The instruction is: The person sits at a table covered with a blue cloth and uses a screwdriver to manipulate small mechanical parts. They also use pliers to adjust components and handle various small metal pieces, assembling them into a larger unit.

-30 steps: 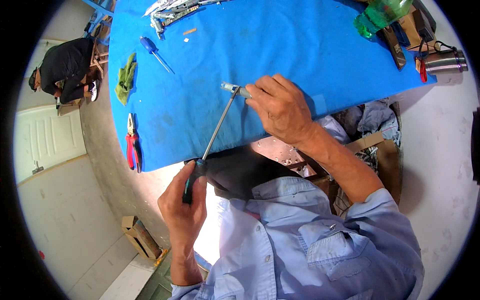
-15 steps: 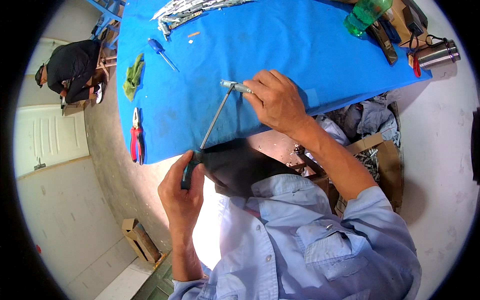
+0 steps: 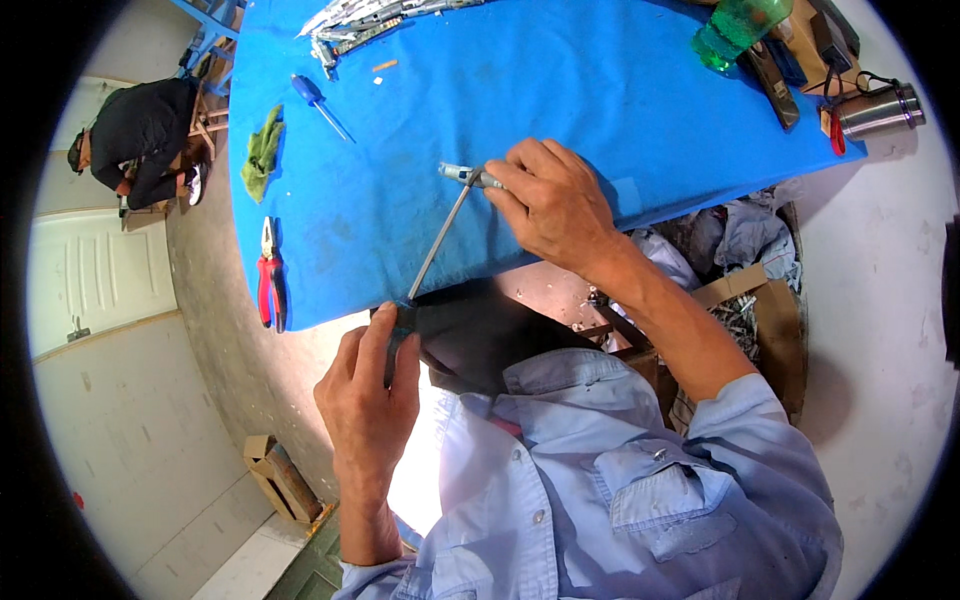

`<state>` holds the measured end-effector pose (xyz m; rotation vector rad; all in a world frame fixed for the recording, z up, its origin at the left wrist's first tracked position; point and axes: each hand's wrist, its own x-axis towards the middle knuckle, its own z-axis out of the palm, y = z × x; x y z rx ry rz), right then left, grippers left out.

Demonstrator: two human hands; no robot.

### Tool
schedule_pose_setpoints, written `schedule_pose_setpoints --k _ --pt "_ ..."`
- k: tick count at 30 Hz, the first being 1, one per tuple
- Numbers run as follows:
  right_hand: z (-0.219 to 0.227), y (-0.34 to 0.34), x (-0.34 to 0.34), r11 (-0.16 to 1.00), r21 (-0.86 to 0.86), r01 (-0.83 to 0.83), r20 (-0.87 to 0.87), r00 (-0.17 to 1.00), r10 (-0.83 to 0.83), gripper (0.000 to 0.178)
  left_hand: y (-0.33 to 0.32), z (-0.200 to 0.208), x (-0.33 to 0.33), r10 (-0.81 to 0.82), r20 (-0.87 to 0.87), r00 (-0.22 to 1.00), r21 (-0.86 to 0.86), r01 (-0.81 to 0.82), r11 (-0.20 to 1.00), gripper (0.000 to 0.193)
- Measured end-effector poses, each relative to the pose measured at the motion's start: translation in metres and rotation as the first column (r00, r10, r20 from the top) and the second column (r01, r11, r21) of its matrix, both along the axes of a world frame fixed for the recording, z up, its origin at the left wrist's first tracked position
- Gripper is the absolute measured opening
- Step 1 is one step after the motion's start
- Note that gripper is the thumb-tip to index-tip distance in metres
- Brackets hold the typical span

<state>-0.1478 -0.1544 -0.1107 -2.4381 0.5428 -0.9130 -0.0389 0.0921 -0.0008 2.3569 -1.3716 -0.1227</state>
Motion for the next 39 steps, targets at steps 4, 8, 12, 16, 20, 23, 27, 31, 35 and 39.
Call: schedule_pose_setpoints --k 4,8,12,16,20,23,27,31,35,39 --pt "0.001 0.0 -0.001 1.0 0.011 -0.001 -0.006 1.0 0.001 0.017 -0.003 0.012 0.0 -0.002 0.017 1.0 0.026 0.001 1.0 0.036" --pt "0.001 -0.001 -0.001 1.0 0.0 -0.002 0.004 1.0 0.002 0.018 0.005 0.008 0.006 -0.006 0.042 0.999 -0.021 0.007 1.0 0.034" --pt "-0.001 0.0 0.0 1.0 -0.02 -0.005 0.005 1.0 0.005 0.02 0.005 0.006 0.01 -0.014 0.049 0.999 -0.024 0.016 1.0 0.035" --pt "0.0 0.0 -0.001 1.0 -0.023 -0.016 -0.005 1.0 0.015 0.023 0.003 0.005 0.011 -0.021 0.036 0.999 -0.023 0.022 1.0 0.035" --pt "0.001 -0.001 -0.001 0.999 -0.029 -0.026 -0.02 0.999 0.025 0.022 -0.001 0.012 0.017 -0.062 0.034 0.998 -0.005 0.062 0.998 0.035" --pt "0.001 -0.002 0.0 0.999 -0.028 -0.04 -0.024 0.999 0.039 0.021 -0.007 0.025 0.02 -0.08 0.013 0.997 0.045 0.08 0.996 0.034" --pt "0.001 -0.003 -0.001 0.998 -0.018 -0.053 -0.044 0.998 0.052 0.02 -0.013 0.036 0.025 -0.101 0.026 0.995 0.129 0.097 0.987 0.033" --pt "0.0 -0.004 -0.001 0.998 -0.029 -0.054 -0.052 0.997 0.053 0.019 -0.019 0.039 0.036 -0.103 -0.025 0.994 0.107 0.105 0.989 0.031" --pt "0.0 -0.003 0.001 0.998 -0.014 -0.054 -0.048 0.997 0.054 0.019 -0.019 0.041 0.053 -0.049 -0.18 0.982 0.106 0.069 0.992 0.028" --pt "0.002 -0.002 0.0 0.998 -0.029 -0.048 -0.066 0.997 0.046 0.018 -0.012 0.03 0.068 -0.001 -0.356 0.934 0.108 0.042 0.993 0.028"
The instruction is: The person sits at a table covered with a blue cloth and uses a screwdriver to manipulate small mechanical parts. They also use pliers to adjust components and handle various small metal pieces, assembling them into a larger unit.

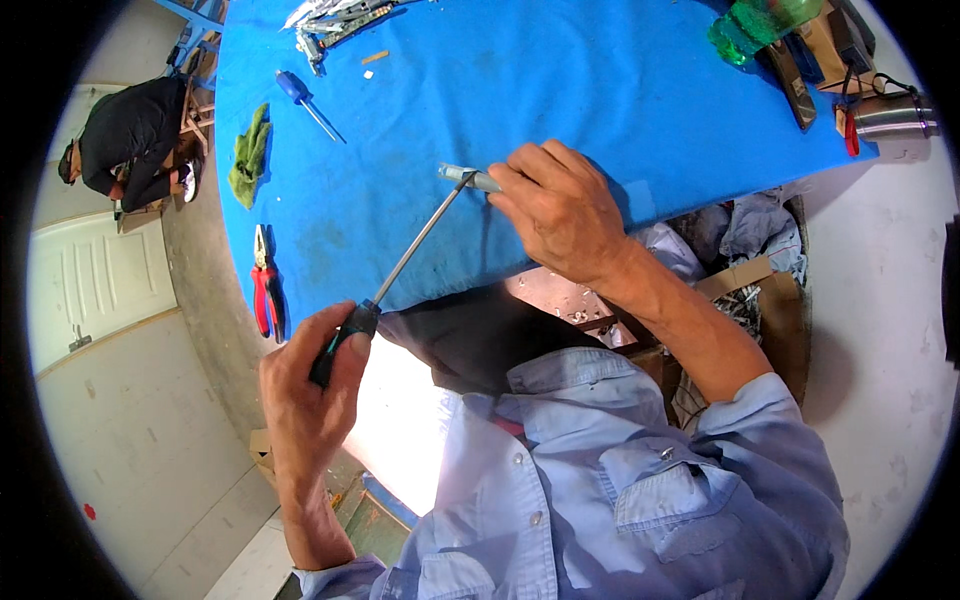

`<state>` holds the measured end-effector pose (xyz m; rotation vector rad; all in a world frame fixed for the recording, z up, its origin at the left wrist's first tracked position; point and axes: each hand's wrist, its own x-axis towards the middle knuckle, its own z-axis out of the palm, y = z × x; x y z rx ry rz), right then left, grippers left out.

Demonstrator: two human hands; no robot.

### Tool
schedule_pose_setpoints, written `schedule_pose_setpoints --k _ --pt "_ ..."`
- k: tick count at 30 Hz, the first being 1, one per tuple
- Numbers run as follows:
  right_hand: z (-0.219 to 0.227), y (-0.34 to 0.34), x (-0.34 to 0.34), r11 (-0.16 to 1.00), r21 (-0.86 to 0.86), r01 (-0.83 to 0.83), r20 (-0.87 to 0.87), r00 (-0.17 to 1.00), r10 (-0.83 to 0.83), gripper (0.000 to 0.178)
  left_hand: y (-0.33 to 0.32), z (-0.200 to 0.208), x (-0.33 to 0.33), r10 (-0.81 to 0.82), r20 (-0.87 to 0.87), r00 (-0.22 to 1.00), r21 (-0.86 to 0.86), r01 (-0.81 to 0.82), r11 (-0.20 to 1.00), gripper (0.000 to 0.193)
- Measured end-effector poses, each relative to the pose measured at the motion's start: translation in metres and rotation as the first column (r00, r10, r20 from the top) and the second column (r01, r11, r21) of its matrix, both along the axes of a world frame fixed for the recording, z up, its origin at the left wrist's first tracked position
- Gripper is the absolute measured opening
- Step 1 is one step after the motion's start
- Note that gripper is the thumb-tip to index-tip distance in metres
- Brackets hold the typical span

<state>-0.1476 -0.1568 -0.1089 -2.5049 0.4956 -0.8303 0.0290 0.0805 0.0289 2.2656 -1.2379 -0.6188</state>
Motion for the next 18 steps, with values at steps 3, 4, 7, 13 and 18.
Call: schedule_pose_setpoints --k 3,4,7,13,18 --pt "0.0 0.0 0.0 1.0 -0.011 0.001 0.002 1.0 -0.001 0.018 0.002 -0.007 -0.002 0.165 -0.229 0.959 0.013 -0.167 0.986 0.031" --pt "-0.001 0.001 0.001 1.0 -0.015 -0.001 0.008 1.0 0.001 0.019 0.003 -0.009 -0.004 0.231 -0.31 0.922 0.023 -0.236 0.972 0.033" --pt "-0.002 0.001 0.0 1.0 -0.023 0.001 0.026 1.0 0.0 0.019 0.011 -0.026 0.002 0.238 -0.539 0.808 -0.001 -0.283 0.959 0.036" --pt "0.0 0.002 -0.001 0.999 0.033 0.043 0.066 0.997 -0.045 0.018 0.005 -0.013 -0.023 0.094 0.031 0.995 -0.075 -0.091 0.993 0.026" --pt "-0.004 0.002 0.002 0.997 0.038 0.065 0.108 0.992 -0.069 0.016 0.013 -0.011 -0.042 0.069 0.222 0.973 -0.165 -0.032 0.986 0.027"
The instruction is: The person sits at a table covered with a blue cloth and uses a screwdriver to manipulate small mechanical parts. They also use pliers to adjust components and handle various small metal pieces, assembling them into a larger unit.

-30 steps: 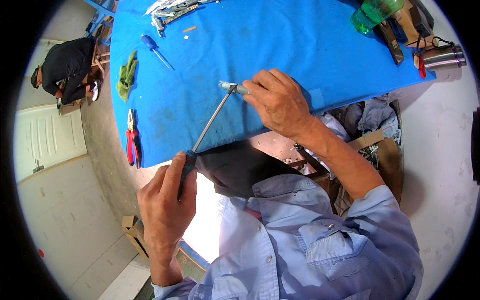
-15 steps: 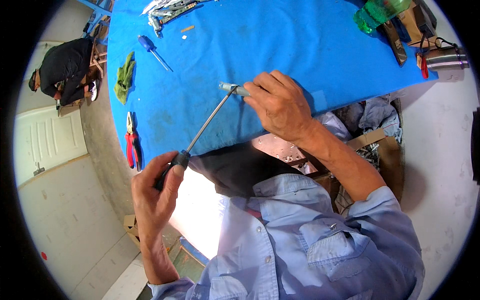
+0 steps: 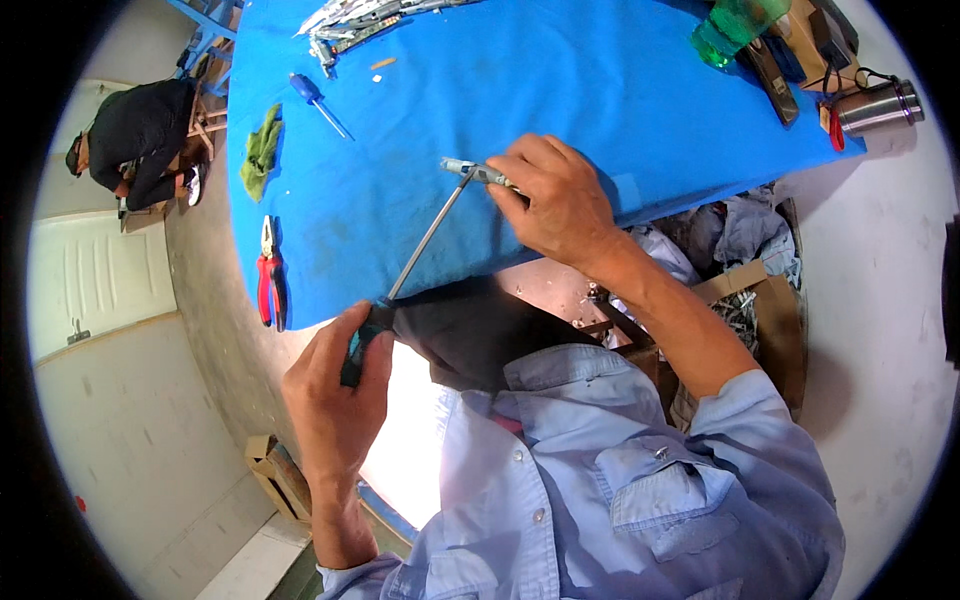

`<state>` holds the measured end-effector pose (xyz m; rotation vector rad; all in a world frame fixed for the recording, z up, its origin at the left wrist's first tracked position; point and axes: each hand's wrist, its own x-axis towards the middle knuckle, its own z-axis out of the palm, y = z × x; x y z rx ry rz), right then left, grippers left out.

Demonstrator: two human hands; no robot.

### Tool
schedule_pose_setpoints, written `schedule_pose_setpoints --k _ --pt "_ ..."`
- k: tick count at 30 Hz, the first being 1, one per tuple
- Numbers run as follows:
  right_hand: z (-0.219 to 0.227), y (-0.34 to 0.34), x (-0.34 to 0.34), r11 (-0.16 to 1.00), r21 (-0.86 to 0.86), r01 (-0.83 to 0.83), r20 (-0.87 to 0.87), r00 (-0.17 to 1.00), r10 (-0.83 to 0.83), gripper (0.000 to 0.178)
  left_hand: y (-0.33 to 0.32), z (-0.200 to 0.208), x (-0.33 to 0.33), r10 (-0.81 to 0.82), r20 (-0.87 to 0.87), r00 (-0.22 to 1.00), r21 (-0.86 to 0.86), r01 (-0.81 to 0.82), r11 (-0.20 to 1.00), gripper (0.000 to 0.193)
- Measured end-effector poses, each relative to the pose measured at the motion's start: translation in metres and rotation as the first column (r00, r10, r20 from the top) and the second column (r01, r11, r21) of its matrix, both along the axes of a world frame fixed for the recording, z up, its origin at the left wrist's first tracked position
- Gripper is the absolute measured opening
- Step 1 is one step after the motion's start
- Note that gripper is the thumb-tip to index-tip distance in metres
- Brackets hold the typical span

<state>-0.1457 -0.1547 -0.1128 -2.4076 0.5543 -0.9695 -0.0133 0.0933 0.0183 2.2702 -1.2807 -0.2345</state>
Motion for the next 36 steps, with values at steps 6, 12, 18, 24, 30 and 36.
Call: schedule_pose_setpoints --k 6,12,18,24,30,36 --pt "0.002 0.001 0.001 1.0 0.017 0.008 0.013 1.0 -0.008 0.015 0.001 0.001 -0.011 0.045 -0.004 0.999 0.047 -0.045 0.998 0.028" --pt "0.002 -0.001 0.003 0.998 0.054 0.01 0.006 1.0 -0.01 0.013 0.001 -0.005 -0.014 0.046 0.001 0.999 0.018 -0.046 0.999 0.03" --pt "0.009 0.0 0.0 0.996 0.085 0.02 -0.079 0.997 -0.013 0.016 0.002 -0.007 -0.016 0.015 0.053 0.999 0.006 -0.015 1.0 0.03" --pt "0.007 0.003 0.001 0.998 0.055 0.04 -0.099 0.994 -0.034 0.018 0.004 -0.012 -0.018 -0.006 0.121 0.993 0.008 0.005 1.0 0.031" --pt "0.001 0.002 0.001 0.998 0.054 0.026 -0.085 0.996 -0.022 0.019 -0.001 -0.003 -0.014 -0.052 0.171 0.984 0.085 0.038 0.996 0.031" --pt "0.008 -0.001 0.004 0.989 0.14 0.042 -0.168 0.986 -0.018 0.018 -0.003 0.003 -0.014 -0.055 0.167 0.984 0.11 0.036 0.993 0.03"
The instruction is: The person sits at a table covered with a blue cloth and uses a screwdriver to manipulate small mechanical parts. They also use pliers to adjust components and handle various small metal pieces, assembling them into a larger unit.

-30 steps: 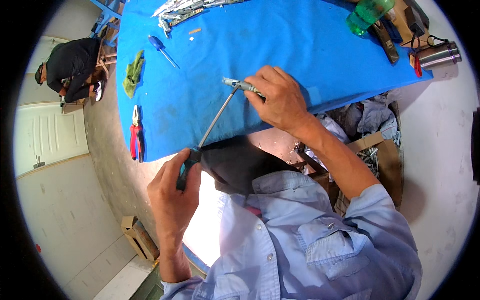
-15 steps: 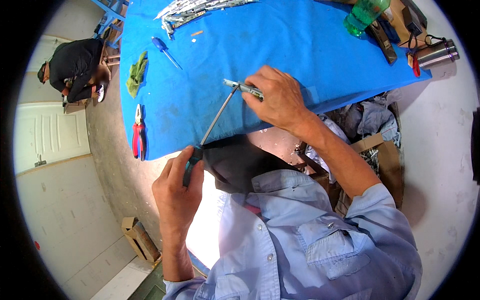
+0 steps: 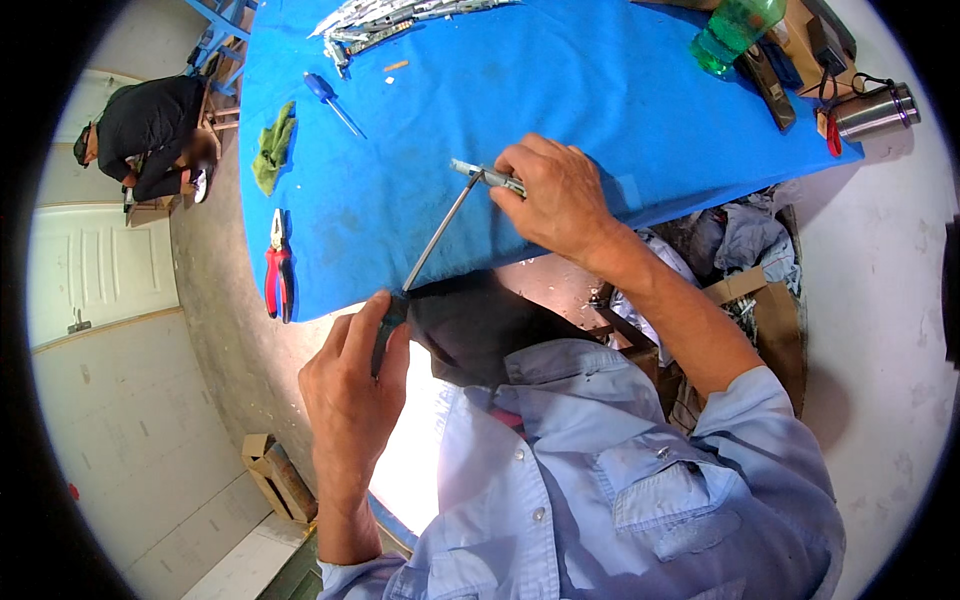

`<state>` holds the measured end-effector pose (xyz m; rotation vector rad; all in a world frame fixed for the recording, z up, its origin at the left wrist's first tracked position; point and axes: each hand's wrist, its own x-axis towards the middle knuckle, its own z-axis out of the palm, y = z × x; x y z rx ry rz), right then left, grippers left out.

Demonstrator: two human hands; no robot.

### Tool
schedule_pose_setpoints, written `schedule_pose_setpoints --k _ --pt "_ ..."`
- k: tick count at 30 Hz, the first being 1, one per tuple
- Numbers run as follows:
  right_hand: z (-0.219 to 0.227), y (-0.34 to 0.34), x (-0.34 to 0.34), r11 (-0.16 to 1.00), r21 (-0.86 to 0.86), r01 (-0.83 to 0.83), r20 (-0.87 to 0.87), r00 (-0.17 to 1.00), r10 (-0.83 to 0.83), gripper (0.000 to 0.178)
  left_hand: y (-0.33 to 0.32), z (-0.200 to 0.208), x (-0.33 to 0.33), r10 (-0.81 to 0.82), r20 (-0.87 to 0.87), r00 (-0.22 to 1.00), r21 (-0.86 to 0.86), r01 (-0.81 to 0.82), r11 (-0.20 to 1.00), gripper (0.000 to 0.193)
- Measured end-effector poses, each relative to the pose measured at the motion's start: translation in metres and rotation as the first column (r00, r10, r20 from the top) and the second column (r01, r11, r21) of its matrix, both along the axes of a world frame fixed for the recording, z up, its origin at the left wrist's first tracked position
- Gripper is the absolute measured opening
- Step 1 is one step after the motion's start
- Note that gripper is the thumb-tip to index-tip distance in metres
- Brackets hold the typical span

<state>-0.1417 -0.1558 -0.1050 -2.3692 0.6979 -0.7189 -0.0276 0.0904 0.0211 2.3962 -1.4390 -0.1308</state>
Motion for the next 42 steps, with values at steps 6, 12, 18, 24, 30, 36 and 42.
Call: schedule_pose_setpoints --k 6,12,18,24,30,36,42 --pt "0.012 0.007 -0.004 0.999 0.019 -0.032 -0.064 0.997 0.033 0.021 0.021 -0.015 -0.01 0.061 -0.052 0.997 -0.079 -0.065 0.995 0.03" --pt "0.027 0.038 -0.035 0.999 0.041 -0.016 -0.149 0.989 0.022 0.022 0.049 -0.039 -0.039 0.067 -0.181 0.981 -0.142 -0.093 0.985 0.039" --pt "0.028 0.063 -0.056 0.975 0.204 0.085 -0.211 0.977 -0.041 0.026 0.064 -0.046 -0.054 0.044 -0.229 0.973 -0.164 -0.082 0.983 0.04" --pt "0.014 0.073 -0.063 0.856 0.485 0.182 -0.126 0.982 -0.137 0.033 0.069 -0.051 -0.058 0.035 -0.216 0.976 -0.174 -0.073 0.982 0.039" --pt "-0.004 0.064 -0.071 0.574 0.819 0.016 -0.043 0.999 0.032 0.032 0.071 -0.052 -0.055 0.03 -0.223 0.974 -0.155 -0.066 0.986 0.04" --pt "0.007 0.067 -0.066 0.432 0.901 -0.023 -0.018 0.996 0.09 0.034 0.069 -0.044 -0.043 0.005 -0.338 0.941 -0.18 -0.07 0.981 0.038" --pt "-0.002 0.059 -0.066 0.663 0.745 -0.067 -0.061 0.984 0.168 0.037 0.066 -0.034 -0.035 0.095 -0.534 0.84 -0.037 -0.136 0.99 0.037"
